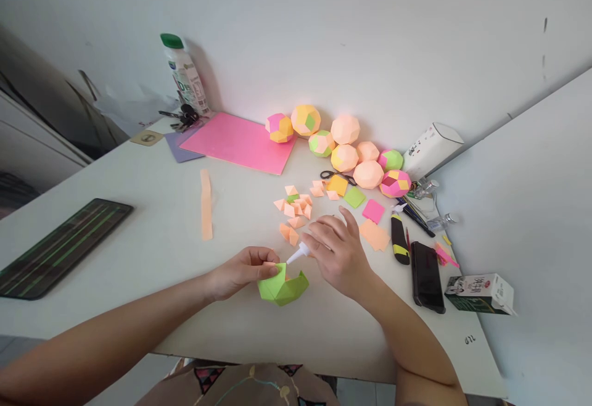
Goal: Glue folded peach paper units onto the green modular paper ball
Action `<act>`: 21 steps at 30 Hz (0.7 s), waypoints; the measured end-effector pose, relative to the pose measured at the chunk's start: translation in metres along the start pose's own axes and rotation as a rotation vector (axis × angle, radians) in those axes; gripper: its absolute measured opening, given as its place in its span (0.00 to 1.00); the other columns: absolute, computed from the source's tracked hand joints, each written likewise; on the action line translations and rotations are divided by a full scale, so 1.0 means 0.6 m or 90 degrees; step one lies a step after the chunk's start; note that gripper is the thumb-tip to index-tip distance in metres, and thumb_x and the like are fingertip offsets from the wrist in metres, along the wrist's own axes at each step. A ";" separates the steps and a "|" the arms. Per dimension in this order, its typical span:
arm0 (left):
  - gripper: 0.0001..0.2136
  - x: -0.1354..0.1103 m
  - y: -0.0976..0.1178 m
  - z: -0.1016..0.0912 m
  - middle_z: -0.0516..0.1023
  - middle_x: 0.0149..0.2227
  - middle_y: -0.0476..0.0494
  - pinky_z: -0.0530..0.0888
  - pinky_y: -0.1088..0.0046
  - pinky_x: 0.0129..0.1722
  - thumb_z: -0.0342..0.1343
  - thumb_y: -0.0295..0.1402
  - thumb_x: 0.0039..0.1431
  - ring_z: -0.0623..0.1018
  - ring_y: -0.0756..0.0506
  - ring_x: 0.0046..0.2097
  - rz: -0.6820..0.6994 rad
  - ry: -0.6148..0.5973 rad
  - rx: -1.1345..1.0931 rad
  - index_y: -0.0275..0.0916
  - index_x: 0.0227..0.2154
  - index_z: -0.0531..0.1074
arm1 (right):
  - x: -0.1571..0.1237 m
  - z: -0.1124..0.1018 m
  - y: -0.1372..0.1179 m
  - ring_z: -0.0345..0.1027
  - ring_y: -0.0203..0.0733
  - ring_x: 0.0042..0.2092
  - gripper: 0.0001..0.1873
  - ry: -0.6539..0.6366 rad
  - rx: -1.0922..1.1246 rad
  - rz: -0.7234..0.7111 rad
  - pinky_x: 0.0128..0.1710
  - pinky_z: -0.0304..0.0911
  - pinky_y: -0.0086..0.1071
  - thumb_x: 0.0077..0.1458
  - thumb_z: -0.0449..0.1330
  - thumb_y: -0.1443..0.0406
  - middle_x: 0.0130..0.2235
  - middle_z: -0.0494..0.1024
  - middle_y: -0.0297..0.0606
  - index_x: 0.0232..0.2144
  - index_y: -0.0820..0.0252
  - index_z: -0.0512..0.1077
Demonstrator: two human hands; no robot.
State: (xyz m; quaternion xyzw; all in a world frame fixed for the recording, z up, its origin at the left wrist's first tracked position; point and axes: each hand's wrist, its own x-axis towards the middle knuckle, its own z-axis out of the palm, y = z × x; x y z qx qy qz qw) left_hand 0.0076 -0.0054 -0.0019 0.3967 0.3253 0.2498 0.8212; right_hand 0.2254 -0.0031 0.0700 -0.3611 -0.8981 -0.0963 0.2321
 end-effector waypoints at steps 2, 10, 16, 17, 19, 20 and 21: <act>0.16 0.000 -0.001 0.000 0.70 0.22 0.50 0.66 0.75 0.25 0.64 0.43 0.43 0.69 0.51 0.25 -0.001 -0.002 0.004 0.34 0.23 0.69 | -0.001 0.003 -0.006 0.66 0.41 0.48 0.15 0.008 -0.011 -0.020 0.59 0.48 0.51 0.56 0.51 0.74 0.38 0.77 0.35 0.40 0.52 0.71; 0.14 -0.001 -0.002 -0.001 0.71 0.22 0.51 0.66 0.75 0.25 0.65 0.41 0.43 0.70 0.51 0.26 0.000 -0.009 0.003 0.35 0.24 0.71 | -0.004 0.012 -0.017 0.69 0.39 0.46 0.14 0.054 -0.040 -0.074 0.57 0.52 0.48 0.56 0.53 0.75 0.37 0.77 0.32 0.39 0.51 0.70; 0.14 -0.003 -0.002 -0.002 0.72 0.23 0.50 0.66 0.75 0.26 0.64 0.41 0.45 0.70 0.51 0.26 0.001 -0.021 0.006 0.34 0.25 0.71 | -0.004 0.008 -0.022 0.69 0.40 0.47 0.11 0.069 -0.118 -0.145 0.57 0.53 0.47 0.55 0.57 0.73 0.40 0.79 0.35 0.40 0.55 0.70; 0.14 -0.003 -0.002 -0.002 0.72 0.23 0.50 0.66 0.75 0.26 0.64 0.41 0.45 0.70 0.51 0.26 0.001 -0.022 0.004 0.34 0.25 0.71 | -0.005 0.007 -0.022 0.69 0.40 0.48 0.11 0.063 -0.132 -0.157 0.57 0.53 0.47 0.56 0.57 0.73 0.41 0.79 0.35 0.40 0.55 0.70; 0.14 -0.003 -0.002 -0.001 0.72 0.23 0.50 0.66 0.75 0.26 0.64 0.41 0.45 0.70 0.51 0.26 0.000 -0.022 0.001 0.34 0.25 0.71 | -0.007 0.004 -0.023 0.69 0.39 0.49 0.11 0.055 -0.152 -0.177 0.58 0.52 0.47 0.57 0.55 0.72 0.43 0.79 0.34 0.41 0.53 0.70; 0.14 -0.003 -0.002 -0.001 0.72 0.23 0.50 0.66 0.75 0.26 0.64 0.41 0.45 0.70 0.51 0.26 -0.001 -0.021 0.000 0.34 0.25 0.71 | -0.008 0.002 -0.023 0.69 0.38 0.49 0.11 0.055 -0.161 -0.187 0.58 0.51 0.47 0.58 0.55 0.71 0.44 0.79 0.32 0.41 0.52 0.70; 0.14 -0.002 -0.003 -0.001 0.71 0.23 0.50 0.66 0.75 0.26 0.64 0.41 0.45 0.70 0.51 0.26 -0.002 -0.021 -0.001 0.34 0.25 0.71 | -0.008 0.000 -0.023 0.69 0.37 0.48 0.10 0.055 -0.169 -0.196 0.59 0.51 0.46 0.58 0.55 0.71 0.44 0.79 0.31 0.40 0.51 0.70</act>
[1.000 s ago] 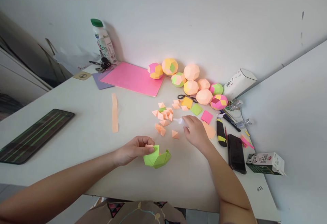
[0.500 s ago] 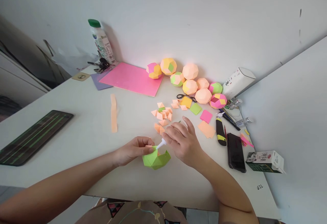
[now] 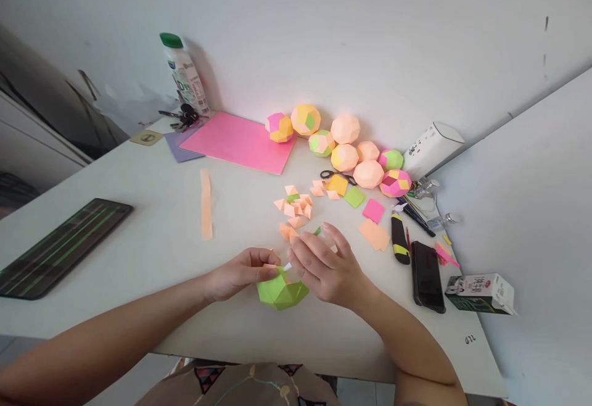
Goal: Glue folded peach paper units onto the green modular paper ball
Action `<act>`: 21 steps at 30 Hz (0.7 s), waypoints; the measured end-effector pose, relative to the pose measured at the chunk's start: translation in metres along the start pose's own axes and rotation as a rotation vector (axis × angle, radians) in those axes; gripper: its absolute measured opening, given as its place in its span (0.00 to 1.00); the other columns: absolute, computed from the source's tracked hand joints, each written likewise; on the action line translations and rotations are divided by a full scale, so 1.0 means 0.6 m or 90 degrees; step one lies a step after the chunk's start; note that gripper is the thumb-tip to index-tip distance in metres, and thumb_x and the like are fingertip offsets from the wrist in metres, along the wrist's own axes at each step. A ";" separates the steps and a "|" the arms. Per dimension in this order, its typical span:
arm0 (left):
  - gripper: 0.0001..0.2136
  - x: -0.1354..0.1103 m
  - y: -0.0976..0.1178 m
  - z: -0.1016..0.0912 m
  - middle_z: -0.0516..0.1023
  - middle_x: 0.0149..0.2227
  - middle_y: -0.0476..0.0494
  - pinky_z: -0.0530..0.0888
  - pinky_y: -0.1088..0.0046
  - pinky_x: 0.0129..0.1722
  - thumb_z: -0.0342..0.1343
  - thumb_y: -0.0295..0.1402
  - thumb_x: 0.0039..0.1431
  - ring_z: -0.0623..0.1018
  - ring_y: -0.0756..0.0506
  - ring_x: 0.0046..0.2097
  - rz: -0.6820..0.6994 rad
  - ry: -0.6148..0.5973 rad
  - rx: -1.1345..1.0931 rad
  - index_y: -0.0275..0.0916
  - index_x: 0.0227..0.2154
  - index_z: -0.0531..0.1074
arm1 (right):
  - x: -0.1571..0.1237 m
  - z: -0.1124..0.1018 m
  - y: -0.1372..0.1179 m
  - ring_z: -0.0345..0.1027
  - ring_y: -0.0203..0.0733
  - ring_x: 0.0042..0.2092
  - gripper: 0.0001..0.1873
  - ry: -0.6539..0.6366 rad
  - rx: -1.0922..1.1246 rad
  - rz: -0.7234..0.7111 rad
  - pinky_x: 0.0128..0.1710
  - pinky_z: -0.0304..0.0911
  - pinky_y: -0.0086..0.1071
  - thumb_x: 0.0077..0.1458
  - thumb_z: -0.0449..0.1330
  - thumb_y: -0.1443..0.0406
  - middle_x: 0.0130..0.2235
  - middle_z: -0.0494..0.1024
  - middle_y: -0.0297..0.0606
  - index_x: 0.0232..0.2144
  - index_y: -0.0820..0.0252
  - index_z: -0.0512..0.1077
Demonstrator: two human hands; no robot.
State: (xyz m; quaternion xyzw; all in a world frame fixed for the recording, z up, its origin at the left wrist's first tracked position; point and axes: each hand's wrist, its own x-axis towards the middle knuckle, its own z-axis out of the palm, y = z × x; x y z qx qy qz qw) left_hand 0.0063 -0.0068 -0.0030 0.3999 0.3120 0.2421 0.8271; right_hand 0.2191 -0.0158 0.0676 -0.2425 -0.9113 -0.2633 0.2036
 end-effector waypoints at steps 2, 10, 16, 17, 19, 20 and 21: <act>0.13 0.000 -0.001 0.000 0.71 0.23 0.50 0.66 0.75 0.26 0.63 0.40 0.46 0.70 0.51 0.26 0.000 -0.001 0.001 0.34 0.25 0.71 | 0.000 -0.003 0.001 0.69 0.36 0.48 0.10 0.002 -0.008 -0.015 0.59 0.51 0.46 0.59 0.55 0.71 0.44 0.79 0.30 0.39 0.51 0.70; 0.14 0.001 -0.003 0.001 0.71 0.23 0.49 0.66 0.75 0.26 0.64 0.41 0.45 0.69 0.51 0.26 -0.002 0.001 0.014 0.34 0.25 0.71 | -0.001 0.008 -0.006 0.68 0.38 0.49 0.07 0.050 -0.029 -0.016 0.58 0.55 0.47 0.56 0.59 0.71 0.43 0.79 0.33 0.37 0.57 0.73; 0.13 0.001 -0.001 0.001 0.71 0.23 0.50 0.66 0.74 0.27 0.63 0.41 0.45 0.69 0.51 0.26 0.002 0.002 0.016 0.35 0.24 0.71 | -0.003 0.011 -0.007 0.67 0.39 0.49 0.07 0.058 -0.034 -0.018 0.57 0.56 0.48 0.55 0.60 0.70 0.42 0.79 0.33 0.37 0.58 0.74; 0.13 0.001 -0.001 0.001 0.71 0.23 0.50 0.65 0.74 0.27 0.63 0.41 0.45 0.69 0.51 0.26 0.003 0.002 0.018 0.35 0.24 0.71 | -0.003 0.010 -0.006 0.67 0.39 0.49 0.06 0.056 -0.029 -0.020 0.57 0.56 0.47 0.55 0.60 0.70 0.42 0.79 0.33 0.37 0.58 0.74; 0.13 0.002 -0.002 0.001 0.71 0.23 0.50 0.65 0.75 0.26 0.64 0.41 0.45 0.69 0.51 0.26 0.002 0.003 0.018 0.35 0.24 0.71 | -0.002 0.009 -0.004 0.67 0.38 0.50 0.06 0.051 -0.017 -0.025 0.57 0.56 0.47 0.55 0.60 0.70 0.42 0.79 0.32 0.36 0.57 0.74; 0.13 0.002 -0.003 0.001 0.71 0.22 0.50 0.65 0.75 0.26 0.64 0.41 0.45 0.69 0.51 0.26 0.000 0.004 0.017 0.35 0.24 0.71 | -0.002 0.008 -0.003 0.67 0.38 0.50 0.06 0.050 -0.012 -0.026 0.57 0.56 0.47 0.55 0.59 0.70 0.42 0.79 0.32 0.36 0.57 0.74; 0.13 0.002 -0.003 0.001 0.71 0.23 0.50 0.65 0.75 0.26 0.64 0.41 0.44 0.69 0.51 0.26 -0.002 0.006 0.016 0.34 0.24 0.71 | -0.001 0.008 -0.003 0.67 0.38 0.50 0.06 0.049 -0.011 -0.025 0.58 0.56 0.47 0.55 0.59 0.70 0.42 0.79 0.32 0.36 0.56 0.74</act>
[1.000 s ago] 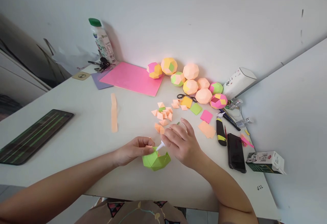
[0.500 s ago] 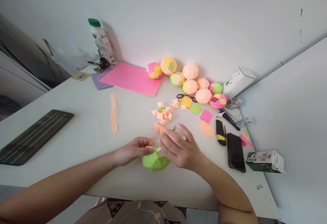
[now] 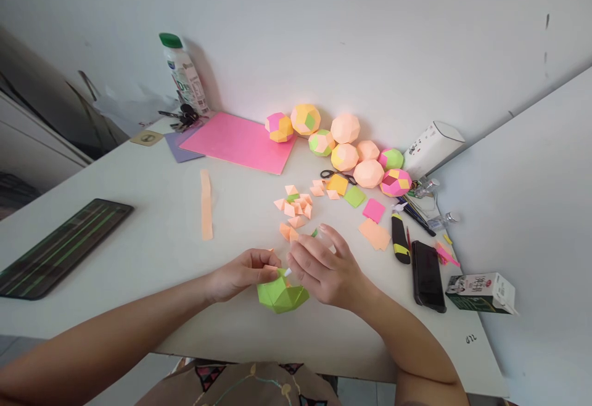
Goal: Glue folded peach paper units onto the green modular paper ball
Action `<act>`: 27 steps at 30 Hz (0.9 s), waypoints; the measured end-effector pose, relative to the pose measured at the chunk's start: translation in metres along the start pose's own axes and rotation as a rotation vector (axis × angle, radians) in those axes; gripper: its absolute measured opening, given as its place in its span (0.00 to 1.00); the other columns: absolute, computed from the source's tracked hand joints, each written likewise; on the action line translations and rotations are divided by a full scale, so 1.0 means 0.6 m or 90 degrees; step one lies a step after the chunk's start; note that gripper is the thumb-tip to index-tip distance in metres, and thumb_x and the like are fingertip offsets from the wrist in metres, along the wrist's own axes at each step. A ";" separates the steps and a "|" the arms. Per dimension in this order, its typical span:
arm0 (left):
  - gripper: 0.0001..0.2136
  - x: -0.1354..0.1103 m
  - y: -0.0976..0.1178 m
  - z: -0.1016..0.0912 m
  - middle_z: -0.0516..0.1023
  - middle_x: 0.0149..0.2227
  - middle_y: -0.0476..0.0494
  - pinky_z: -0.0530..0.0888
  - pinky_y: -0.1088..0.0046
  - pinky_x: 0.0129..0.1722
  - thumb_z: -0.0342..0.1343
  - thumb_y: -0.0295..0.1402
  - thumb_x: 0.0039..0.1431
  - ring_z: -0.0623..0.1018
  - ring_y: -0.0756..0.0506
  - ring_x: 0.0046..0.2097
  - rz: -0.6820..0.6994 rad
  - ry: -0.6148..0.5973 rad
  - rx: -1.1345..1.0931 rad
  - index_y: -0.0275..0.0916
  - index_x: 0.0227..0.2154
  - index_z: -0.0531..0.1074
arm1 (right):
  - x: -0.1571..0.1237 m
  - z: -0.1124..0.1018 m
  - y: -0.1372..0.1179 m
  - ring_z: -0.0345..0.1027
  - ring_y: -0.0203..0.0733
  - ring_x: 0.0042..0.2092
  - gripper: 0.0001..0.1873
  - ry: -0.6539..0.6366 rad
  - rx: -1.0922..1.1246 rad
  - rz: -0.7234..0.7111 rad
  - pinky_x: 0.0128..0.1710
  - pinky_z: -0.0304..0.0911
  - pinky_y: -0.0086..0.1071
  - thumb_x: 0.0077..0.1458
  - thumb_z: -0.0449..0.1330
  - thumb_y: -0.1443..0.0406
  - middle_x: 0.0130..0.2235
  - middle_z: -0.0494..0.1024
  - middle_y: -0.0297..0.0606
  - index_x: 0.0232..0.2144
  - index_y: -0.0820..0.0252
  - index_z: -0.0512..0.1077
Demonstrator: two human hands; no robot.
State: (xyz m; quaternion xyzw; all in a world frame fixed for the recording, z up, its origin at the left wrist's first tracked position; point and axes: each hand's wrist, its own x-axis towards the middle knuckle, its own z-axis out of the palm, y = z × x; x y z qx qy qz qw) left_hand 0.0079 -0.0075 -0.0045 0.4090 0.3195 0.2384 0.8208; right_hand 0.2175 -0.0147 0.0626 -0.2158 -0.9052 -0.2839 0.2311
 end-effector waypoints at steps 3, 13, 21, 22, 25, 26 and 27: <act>0.14 0.000 0.000 0.000 0.71 0.23 0.50 0.65 0.75 0.26 0.64 0.41 0.44 0.69 0.51 0.26 -0.003 0.003 -0.001 0.34 0.24 0.72 | 0.003 0.001 -0.001 0.68 0.38 0.49 0.06 0.008 -0.005 0.009 0.58 0.56 0.46 0.55 0.59 0.70 0.41 0.79 0.32 0.35 0.56 0.73; 0.14 0.001 -0.002 -0.002 0.72 0.23 0.50 0.66 0.75 0.26 0.64 0.41 0.44 0.70 0.51 0.26 -0.001 0.003 0.003 0.34 0.24 0.72 | 0.007 0.003 -0.003 0.69 0.37 0.47 0.07 0.004 -0.006 0.045 0.56 0.57 0.45 0.55 0.59 0.71 0.41 0.80 0.32 0.35 0.56 0.73; 0.13 0.000 -0.001 -0.002 0.71 0.22 0.51 0.65 0.76 0.25 0.64 0.40 0.45 0.69 0.52 0.25 0.003 0.001 -0.010 0.35 0.24 0.71 | 0.009 -0.002 0.003 0.70 0.38 0.45 0.07 0.002 0.043 0.028 0.55 0.58 0.46 0.54 0.59 0.73 0.37 0.80 0.32 0.33 0.57 0.72; 0.13 -0.001 -0.001 -0.002 0.71 0.22 0.51 0.65 0.76 0.26 0.64 0.40 0.45 0.69 0.52 0.25 0.004 0.000 -0.008 0.35 0.24 0.71 | 0.009 -0.002 0.004 0.70 0.38 0.45 0.07 0.000 0.047 0.031 0.55 0.59 0.46 0.54 0.60 0.73 0.37 0.80 0.32 0.33 0.57 0.72; 0.12 -0.001 -0.001 -0.001 0.71 0.23 0.50 0.65 0.75 0.26 0.64 0.40 0.45 0.69 0.52 0.26 0.003 -0.005 -0.004 0.34 0.24 0.72 | 0.009 -0.001 0.003 0.70 0.38 0.45 0.07 0.002 0.053 0.036 0.55 0.59 0.46 0.53 0.60 0.73 0.37 0.80 0.31 0.33 0.57 0.72; 0.12 0.000 -0.001 -0.002 0.71 0.23 0.50 0.65 0.75 0.26 0.64 0.40 0.45 0.69 0.52 0.26 0.001 -0.005 -0.002 0.34 0.24 0.72 | 0.009 0.000 0.002 0.69 0.37 0.46 0.07 0.004 0.053 0.036 0.55 0.59 0.46 0.53 0.61 0.73 0.37 0.80 0.31 0.33 0.57 0.72; 0.12 0.000 -0.001 -0.002 0.71 0.23 0.50 0.65 0.75 0.26 0.64 0.39 0.44 0.69 0.51 0.26 -0.002 -0.006 0.001 0.34 0.25 0.72 | 0.009 0.001 0.001 0.69 0.37 0.46 0.07 0.007 0.053 0.036 0.55 0.58 0.46 0.53 0.61 0.73 0.37 0.80 0.31 0.33 0.56 0.72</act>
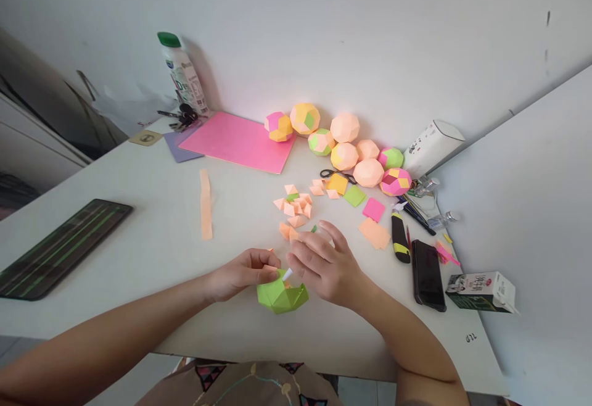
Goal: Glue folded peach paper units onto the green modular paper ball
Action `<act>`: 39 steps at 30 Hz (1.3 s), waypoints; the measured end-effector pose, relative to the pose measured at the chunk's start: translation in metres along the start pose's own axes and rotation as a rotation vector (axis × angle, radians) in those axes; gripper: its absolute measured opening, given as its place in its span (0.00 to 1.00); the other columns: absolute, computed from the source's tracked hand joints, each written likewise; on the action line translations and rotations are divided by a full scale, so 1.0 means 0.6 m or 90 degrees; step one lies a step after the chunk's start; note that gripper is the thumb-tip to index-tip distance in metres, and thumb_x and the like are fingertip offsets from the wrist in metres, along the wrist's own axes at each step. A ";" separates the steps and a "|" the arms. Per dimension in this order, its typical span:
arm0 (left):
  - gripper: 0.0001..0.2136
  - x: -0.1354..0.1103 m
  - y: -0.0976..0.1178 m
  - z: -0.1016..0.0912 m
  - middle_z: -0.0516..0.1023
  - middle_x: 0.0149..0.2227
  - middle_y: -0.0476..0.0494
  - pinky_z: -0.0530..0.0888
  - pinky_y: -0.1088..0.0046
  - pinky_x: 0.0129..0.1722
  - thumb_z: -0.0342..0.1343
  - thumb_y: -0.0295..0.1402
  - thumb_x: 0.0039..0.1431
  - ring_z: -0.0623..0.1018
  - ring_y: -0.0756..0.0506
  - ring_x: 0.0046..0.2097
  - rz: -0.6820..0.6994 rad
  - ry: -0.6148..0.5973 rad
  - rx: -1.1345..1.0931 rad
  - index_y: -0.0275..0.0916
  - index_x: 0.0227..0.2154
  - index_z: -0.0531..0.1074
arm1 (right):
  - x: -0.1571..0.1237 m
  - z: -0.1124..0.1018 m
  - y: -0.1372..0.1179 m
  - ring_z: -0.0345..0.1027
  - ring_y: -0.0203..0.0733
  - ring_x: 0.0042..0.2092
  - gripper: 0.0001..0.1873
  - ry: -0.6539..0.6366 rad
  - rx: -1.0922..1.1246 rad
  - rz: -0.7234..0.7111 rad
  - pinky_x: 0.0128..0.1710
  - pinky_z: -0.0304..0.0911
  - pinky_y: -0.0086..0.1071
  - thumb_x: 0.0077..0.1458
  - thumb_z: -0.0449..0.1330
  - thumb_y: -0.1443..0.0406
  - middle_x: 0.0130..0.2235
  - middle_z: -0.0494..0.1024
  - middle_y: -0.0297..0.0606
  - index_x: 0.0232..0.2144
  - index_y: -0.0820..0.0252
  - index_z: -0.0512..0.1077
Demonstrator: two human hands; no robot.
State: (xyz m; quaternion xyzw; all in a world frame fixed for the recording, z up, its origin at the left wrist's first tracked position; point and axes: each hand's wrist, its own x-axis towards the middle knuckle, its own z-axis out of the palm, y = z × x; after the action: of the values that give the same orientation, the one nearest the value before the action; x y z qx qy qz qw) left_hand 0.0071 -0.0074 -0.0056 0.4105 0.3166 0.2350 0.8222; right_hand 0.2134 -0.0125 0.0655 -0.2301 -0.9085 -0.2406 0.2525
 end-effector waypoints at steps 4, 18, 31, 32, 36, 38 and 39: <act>0.12 0.000 0.000 -0.002 0.72 0.23 0.50 0.65 0.75 0.26 0.64 0.40 0.44 0.70 0.51 0.26 0.000 0.000 0.006 0.35 0.25 0.72 | -0.003 0.005 -0.001 0.68 0.38 0.47 0.08 0.008 -0.021 0.016 0.55 0.57 0.46 0.53 0.60 0.72 0.39 0.79 0.33 0.35 0.57 0.72; 0.11 -0.013 0.012 -0.005 0.69 0.25 0.49 0.64 0.74 0.30 0.64 0.39 0.47 0.68 0.51 0.28 0.102 -0.094 -0.040 0.35 0.25 0.73 | -0.038 0.034 0.058 0.69 0.43 0.43 0.15 -0.207 0.543 0.566 0.40 0.66 0.36 0.55 0.56 0.65 0.43 0.74 0.41 0.46 0.59 0.68; 0.12 -0.018 0.013 0.008 0.69 0.26 0.48 0.64 0.74 0.29 0.64 0.40 0.46 0.67 0.51 0.28 0.084 -0.126 -0.026 0.35 0.24 0.73 | -0.088 0.073 0.034 0.62 0.35 0.28 0.12 -0.152 0.603 0.915 0.25 0.57 0.29 0.46 0.60 0.60 0.30 0.69 0.32 0.33 0.59 0.65; 0.12 -0.017 0.013 0.009 0.69 0.26 0.48 0.64 0.74 0.29 0.64 0.40 0.46 0.67 0.51 0.28 0.078 -0.126 -0.017 0.35 0.24 0.72 | -0.089 0.076 0.031 0.62 0.36 0.30 0.12 -0.161 0.583 0.903 0.28 0.58 0.30 0.45 0.60 0.61 0.32 0.70 0.33 0.32 0.59 0.65; 0.13 -0.016 0.015 0.012 0.69 0.24 0.49 0.63 0.74 0.28 0.63 0.41 0.47 0.67 0.51 0.27 0.069 -0.120 0.009 0.35 0.24 0.72 | -0.083 0.077 0.028 0.64 0.40 0.37 0.11 -0.203 0.582 0.861 0.35 0.59 0.32 0.42 0.60 0.65 0.36 0.72 0.34 0.32 0.59 0.67; 0.13 -0.016 0.016 0.013 0.68 0.24 0.49 0.63 0.74 0.28 0.63 0.41 0.47 0.67 0.51 0.27 0.066 -0.115 0.016 0.35 0.23 0.71 | -0.080 0.074 0.030 0.64 0.41 0.37 0.10 -0.228 0.591 0.844 0.35 0.59 0.32 0.42 0.60 0.65 0.36 0.72 0.34 0.31 0.58 0.67; 0.13 -0.016 0.016 0.013 0.68 0.24 0.49 0.63 0.74 0.28 0.63 0.42 0.47 0.67 0.51 0.27 0.066 -0.114 0.018 0.35 0.23 0.71 | -0.079 0.073 0.031 0.65 0.41 0.36 0.10 -0.239 0.596 0.837 0.34 0.59 0.32 0.42 0.60 0.65 0.35 0.72 0.34 0.31 0.58 0.67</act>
State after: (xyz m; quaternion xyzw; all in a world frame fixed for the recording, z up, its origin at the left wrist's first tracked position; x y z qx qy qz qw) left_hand 0.0050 -0.0125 0.0090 0.4569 0.2235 0.2349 0.8283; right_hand 0.2446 0.0121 0.0110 -0.6220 -0.6216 0.4020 0.2553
